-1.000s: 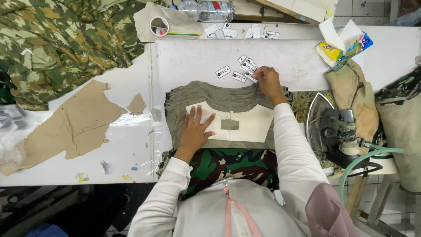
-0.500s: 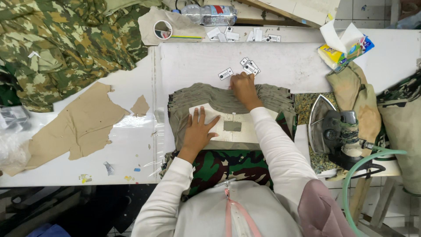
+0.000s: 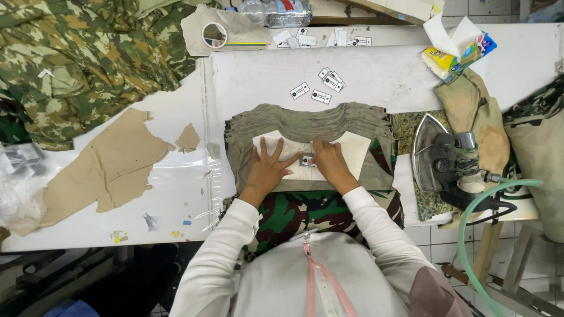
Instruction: The person irons a stack of camouflage-patterned garments on a white worktable. They place a white template over the collar area, position a small rectangular label, and press it with a steam iron. The person repeats this process for multiple garments, removing the template and stacking the finished items.
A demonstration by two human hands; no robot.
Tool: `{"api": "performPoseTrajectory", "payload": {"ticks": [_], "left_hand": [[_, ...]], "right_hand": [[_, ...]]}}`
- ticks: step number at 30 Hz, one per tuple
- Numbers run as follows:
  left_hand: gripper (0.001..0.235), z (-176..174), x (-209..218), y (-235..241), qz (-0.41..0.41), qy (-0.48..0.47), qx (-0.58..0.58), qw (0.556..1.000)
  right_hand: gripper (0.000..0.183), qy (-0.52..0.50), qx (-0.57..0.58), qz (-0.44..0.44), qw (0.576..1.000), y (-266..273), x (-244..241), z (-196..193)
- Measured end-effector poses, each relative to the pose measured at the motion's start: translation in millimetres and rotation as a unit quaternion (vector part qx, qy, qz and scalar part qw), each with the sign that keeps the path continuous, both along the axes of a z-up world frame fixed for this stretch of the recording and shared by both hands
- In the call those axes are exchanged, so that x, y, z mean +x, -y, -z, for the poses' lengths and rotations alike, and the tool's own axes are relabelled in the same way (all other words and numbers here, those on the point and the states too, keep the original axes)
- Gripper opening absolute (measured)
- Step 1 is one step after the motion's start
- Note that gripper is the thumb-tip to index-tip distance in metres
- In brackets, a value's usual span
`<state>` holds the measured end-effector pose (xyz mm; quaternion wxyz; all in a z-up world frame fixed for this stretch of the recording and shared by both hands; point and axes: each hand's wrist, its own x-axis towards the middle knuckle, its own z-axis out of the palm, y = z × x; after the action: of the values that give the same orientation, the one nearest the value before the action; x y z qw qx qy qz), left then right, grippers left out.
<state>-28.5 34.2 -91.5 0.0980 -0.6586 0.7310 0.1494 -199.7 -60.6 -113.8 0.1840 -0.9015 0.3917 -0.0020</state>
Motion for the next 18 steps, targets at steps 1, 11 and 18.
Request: {"api": "performPoseTrajectory", "payload": {"ticks": [1, 11, 18], "left_hand": [[0.050, -0.8, 0.0, -0.6, 0.004, 0.001, -0.002, 1.000], [0.043, 8.1, -0.8, -2.7, 0.039, 0.026, -0.035, 0.998], [0.043, 6.0, -1.0, -2.6, 0.044, 0.021, -0.047, 0.998]], "right_hand": [[0.027, 0.001, -0.002, 0.004, 1.000, 2.1, -0.7, 2.3], [0.040, -0.002, 0.014, 0.044, 0.999, 8.5, -3.4, -2.3], [0.040, 0.175, 0.085, 0.130, 0.972, 15.8, -22.0, -16.5]]}}
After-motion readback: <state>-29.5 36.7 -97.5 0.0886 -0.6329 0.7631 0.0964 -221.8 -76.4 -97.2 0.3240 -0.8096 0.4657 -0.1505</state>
